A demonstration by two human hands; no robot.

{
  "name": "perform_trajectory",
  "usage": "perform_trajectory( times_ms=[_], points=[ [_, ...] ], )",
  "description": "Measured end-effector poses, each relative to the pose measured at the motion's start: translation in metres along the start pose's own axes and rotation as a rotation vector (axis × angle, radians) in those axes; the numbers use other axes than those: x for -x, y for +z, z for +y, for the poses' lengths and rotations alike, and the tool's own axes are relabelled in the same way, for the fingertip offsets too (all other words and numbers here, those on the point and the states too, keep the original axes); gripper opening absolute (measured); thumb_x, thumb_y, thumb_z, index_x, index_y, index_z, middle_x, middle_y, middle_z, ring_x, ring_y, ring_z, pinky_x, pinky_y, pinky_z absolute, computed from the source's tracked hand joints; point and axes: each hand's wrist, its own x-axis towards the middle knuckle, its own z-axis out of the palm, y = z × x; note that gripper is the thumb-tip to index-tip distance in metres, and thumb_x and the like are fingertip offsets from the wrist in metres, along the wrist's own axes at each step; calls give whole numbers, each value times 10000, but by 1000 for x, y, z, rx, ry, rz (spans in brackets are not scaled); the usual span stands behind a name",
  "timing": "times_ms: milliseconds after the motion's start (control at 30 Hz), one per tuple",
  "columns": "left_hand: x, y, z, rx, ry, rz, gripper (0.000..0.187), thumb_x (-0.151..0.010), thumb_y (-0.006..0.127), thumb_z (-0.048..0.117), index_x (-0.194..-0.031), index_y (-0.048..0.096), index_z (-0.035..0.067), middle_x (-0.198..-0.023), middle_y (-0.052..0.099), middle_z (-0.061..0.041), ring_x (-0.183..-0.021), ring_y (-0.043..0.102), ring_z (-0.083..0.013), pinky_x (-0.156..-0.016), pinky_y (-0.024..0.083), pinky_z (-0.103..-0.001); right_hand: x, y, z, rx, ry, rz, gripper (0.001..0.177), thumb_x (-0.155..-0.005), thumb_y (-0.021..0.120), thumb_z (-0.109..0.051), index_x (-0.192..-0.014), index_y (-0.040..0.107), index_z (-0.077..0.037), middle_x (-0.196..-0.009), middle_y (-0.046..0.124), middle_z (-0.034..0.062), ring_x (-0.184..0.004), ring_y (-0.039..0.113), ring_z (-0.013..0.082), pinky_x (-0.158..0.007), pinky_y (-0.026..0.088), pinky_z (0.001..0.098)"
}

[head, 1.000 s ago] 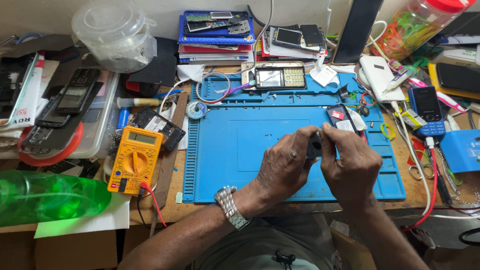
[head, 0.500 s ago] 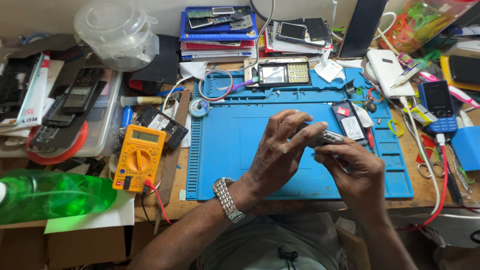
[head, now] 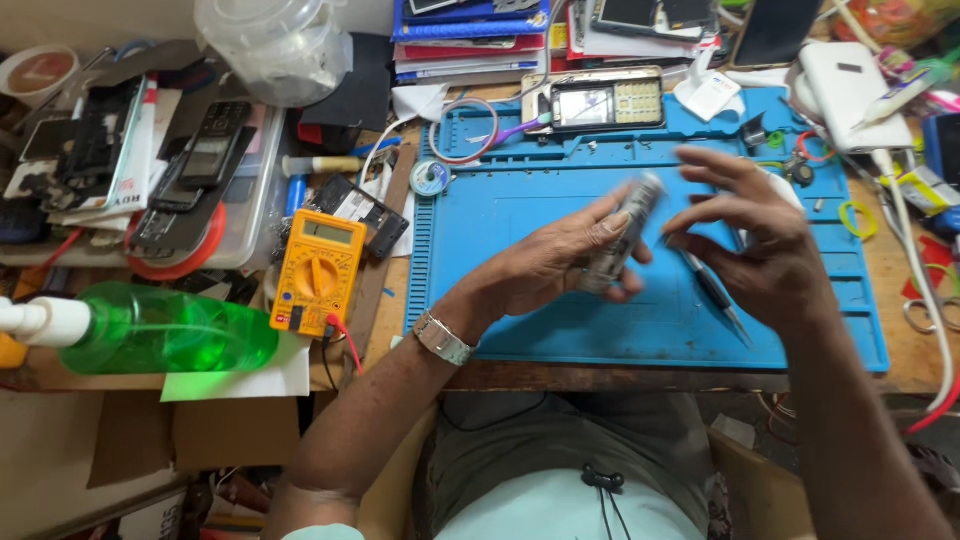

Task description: The person disassembles a mobile phone on a cluttered workbench. They use a screwdriver to remove screws and a plastic pry tool to separate the phone's casing and internal components. The person then uses tweezers to handle small parts inside the device.

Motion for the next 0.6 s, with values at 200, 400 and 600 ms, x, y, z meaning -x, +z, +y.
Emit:
perform_trajectory(
  times_ms=[200,400,600],
  points=[
    [-7,5,-2,56,116,322,801,-981,586,352,-1574,49,314,-1108,509,-121,-991,729,-313,-798,652,-462,26,53,-32,-12,176,351,260,-955,744,9,-1215,727,1,-963,757,101,-863,720,120,-791,590,235],
    [-12,8,-11,-15,142,416,755,-978,613,338,-1517,89,267,-1131,546,-157,-945,741,-290,-808,670,-482,39,65,-47,242,109,439,230,-938,807,-30,-1160,758,7,-968,775,98,-821,700,110,-741,548,226],
    [-14,9,-18,-70,155,431,764,-970,623,374,-1512,100,253,-1127,539,-151,-972,731,-282,-819,680,-495,38,71,-40,270,25,464,205,-942,809,-41,-1138,759,-4,-954,765,80,-815,702,98,-722,538,213]
  ],
)
